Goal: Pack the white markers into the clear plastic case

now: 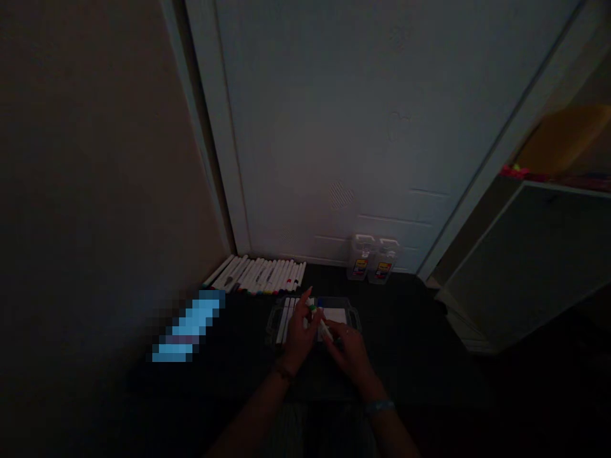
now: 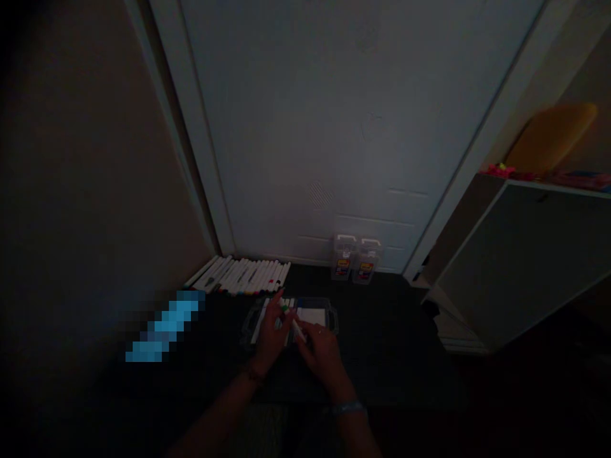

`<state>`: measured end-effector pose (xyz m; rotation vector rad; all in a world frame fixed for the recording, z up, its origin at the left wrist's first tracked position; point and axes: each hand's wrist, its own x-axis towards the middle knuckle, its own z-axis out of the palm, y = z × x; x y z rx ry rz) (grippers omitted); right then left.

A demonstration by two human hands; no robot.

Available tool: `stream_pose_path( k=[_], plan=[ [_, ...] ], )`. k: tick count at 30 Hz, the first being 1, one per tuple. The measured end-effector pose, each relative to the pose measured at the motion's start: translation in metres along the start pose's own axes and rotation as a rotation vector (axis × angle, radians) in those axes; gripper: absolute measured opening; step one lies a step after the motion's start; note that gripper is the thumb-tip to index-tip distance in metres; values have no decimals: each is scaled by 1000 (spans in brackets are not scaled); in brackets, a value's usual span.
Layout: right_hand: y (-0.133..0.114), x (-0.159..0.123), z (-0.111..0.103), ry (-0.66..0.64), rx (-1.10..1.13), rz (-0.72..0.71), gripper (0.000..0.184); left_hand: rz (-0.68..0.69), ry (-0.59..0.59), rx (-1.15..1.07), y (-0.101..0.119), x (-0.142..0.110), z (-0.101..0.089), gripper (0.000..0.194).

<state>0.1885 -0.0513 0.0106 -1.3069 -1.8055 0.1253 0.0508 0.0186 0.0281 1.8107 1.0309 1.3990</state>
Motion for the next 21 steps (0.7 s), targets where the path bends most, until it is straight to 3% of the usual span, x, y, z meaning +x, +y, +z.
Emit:
stream_pose_path(
  k=[4, 8, 15, 21],
  plan=[
    [1, -1, 2, 24, 27, 2, 30, 43, -75, 17, 4, 3, -1, 35],
    [-7, 1, -3, -64, -22, -102, 16, 65, -123, -15, 7, 6, 0, 33],
    [-5, 1, -5, -18, 24, -157, 32, -21, -272, -90, 3, 10, -1, 42],
    [6, -1, 0, 68, -20, -72, 38, 60, -335, 129, -9, 7, 5, 37]
  ],
)
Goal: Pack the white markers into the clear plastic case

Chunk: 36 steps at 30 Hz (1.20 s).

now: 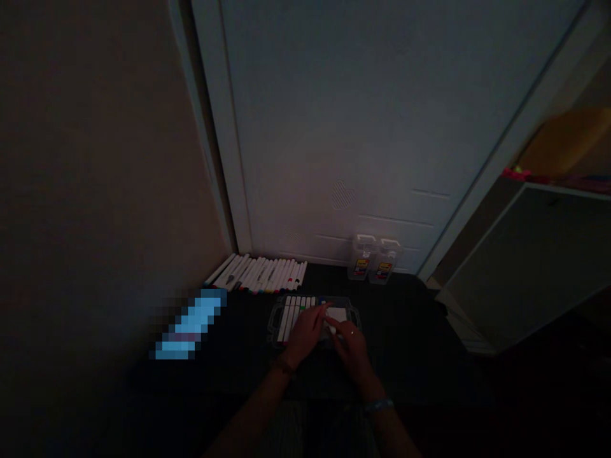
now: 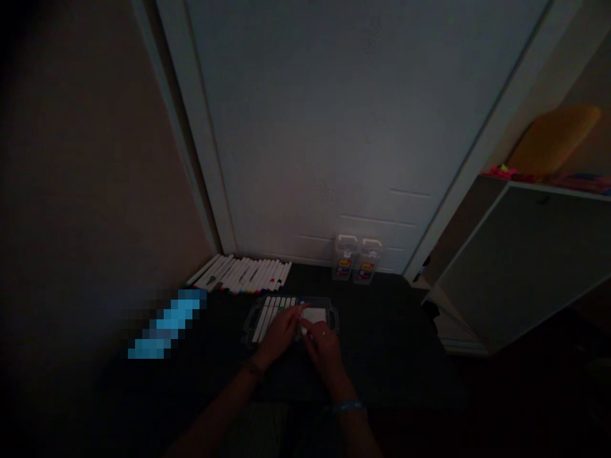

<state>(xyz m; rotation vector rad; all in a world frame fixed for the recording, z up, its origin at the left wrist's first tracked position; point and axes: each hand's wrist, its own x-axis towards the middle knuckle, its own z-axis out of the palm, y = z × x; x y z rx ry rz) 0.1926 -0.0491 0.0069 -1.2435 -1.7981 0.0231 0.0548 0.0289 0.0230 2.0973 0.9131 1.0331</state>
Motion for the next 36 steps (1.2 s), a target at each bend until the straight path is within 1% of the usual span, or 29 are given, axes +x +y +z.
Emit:
stream_pose_path(
  k=[3, 6, 12, 18, 22, 25, 27, 33, 36],
  plan=[
    [3, 0, 1, 58, 7, 64, 34, 29, -74, 90, 0, -2, 3, 34],
    [5, 0, 1, 98, 13, 105, 31, 32, -108, 102, 2, -2, 3, 33],
    [6, 1, 1, 86, 53, 130, 30, 30, -121, 43, 5, -2, 1, 32],
    [1, 3, -2, 77, 79, 155, 29, 12, -119, 9, 5, -2, 1, 32],
    [-3, 5, -5, 51, 71, 98, 31, -9, -103, -86, 5, -2, -1, 33],
    [-7, 6, -6, -15, 47, 25, 38, -28, -55, -188, 5, -1, -4, 34],
    [-9, 7, -6, -40, 32, 6, 41, -42, -26, -232, 6, 0, -6, 35],
    [-10, 7, -3, -37, 46, 9, 38, -105, 23, -308, 1, 4, -7, 38],
    [-6, 4, -1, -18, 60, 0, 34, -116, 3, -356, -1, 5, -7, 40]
  ],
)
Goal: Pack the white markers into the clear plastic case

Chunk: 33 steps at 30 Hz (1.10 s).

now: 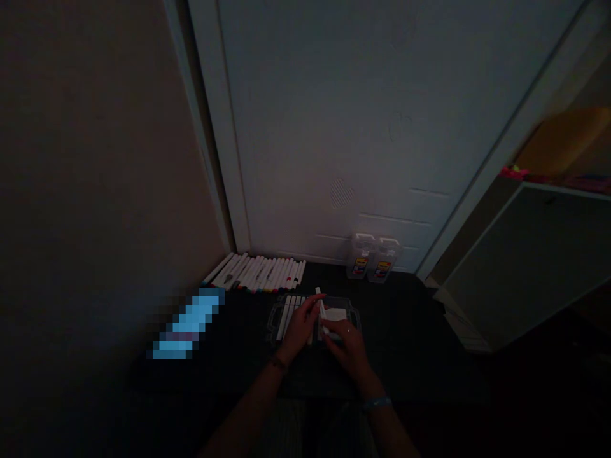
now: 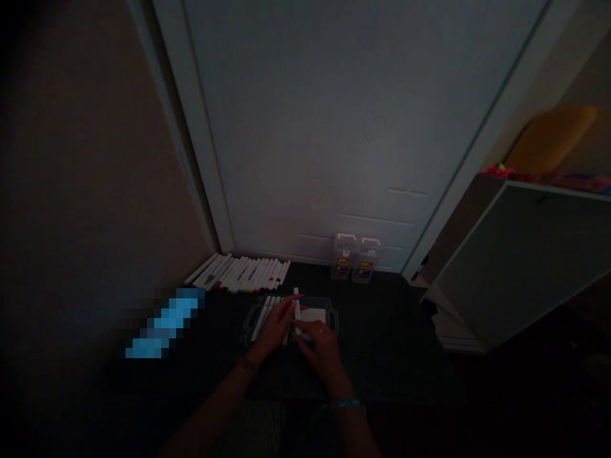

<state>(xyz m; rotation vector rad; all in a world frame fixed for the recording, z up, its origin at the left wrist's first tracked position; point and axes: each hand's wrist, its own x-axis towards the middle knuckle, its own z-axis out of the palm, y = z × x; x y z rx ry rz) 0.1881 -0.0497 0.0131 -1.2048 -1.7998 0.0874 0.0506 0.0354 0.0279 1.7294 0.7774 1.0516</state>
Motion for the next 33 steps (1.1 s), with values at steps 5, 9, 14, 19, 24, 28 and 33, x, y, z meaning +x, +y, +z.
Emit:
stream_pose_path(
  k=[5, 9, 14, 19, 24, 28, 33],
  plan=[
    [5, -4, -1, 105, -58, 0, 29, 57, 6, 84, -1, 0, 2, 37],
    [6, -5, -6, 308, -141, 103, 24, 72, 77, 146, -4, -1, 5, 39],
    [2, -3, -7, 291, -217, 90, 20, 117, 116, 195, -10, -2, 6, 41],
    [-1, 1, -3, 125, -284, 28, 22, 117, 128, 236, -17, -1, 6, 46],
    [-1, 1, 1, 4, -338, -22, 19, 112, 116, 306, -18, 0, 5, 45],
    [-5, 2, 0, -58, -355, 5, 16, 174, 73, 344, -18, -2, 6, 41],
    [-10, 4, -2, -57, -341, 10, 11, 172, 82, 374, -22, -1, 8, 36]
  ],
)
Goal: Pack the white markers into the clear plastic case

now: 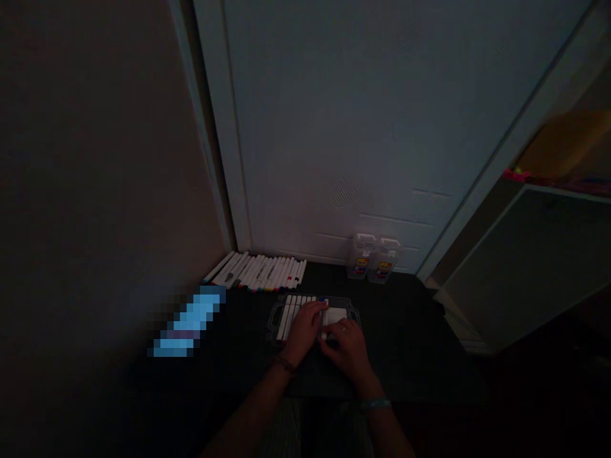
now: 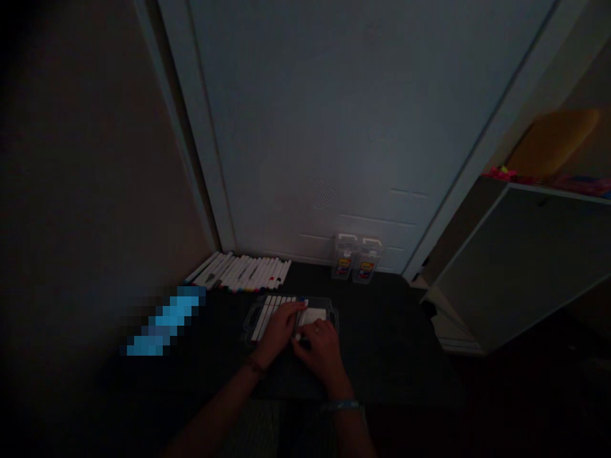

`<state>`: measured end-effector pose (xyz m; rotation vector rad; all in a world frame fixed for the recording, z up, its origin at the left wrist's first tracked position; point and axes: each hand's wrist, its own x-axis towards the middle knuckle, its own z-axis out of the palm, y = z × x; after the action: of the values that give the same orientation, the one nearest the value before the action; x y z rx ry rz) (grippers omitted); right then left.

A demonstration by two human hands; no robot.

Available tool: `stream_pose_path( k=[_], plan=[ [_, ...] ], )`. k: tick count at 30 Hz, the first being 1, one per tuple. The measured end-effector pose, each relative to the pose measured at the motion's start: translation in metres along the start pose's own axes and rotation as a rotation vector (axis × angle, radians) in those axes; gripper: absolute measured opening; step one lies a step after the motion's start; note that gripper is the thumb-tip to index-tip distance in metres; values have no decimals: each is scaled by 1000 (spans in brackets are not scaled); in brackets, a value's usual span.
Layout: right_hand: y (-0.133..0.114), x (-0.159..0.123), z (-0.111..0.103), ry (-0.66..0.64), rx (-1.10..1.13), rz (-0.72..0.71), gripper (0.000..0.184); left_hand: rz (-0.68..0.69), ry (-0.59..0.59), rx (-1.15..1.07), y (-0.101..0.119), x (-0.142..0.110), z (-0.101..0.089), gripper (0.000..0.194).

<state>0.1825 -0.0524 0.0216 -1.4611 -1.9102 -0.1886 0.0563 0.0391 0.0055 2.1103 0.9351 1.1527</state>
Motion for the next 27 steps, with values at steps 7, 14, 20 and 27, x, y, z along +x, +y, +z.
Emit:
stream_pose_path(
  k=[7, 14, 20, 27],
  plan=[
    [1, 0, 3, -21, 10, 10, 9, 2, -40, 43, 0, 1, 0, 25],
    [0, 2, 3, -73, -16, 52, 12, 28, -28, 60, 0, 0, 1, 25],
    [1, 1, 5, -86, 7, 69, 8, 48, -39, 69, 2, 0, 0, 33],
    [9, 2, 2, -10, 52, 192, 12, 79, -8, 79, -2, 0, 3, 36]
  ],
)
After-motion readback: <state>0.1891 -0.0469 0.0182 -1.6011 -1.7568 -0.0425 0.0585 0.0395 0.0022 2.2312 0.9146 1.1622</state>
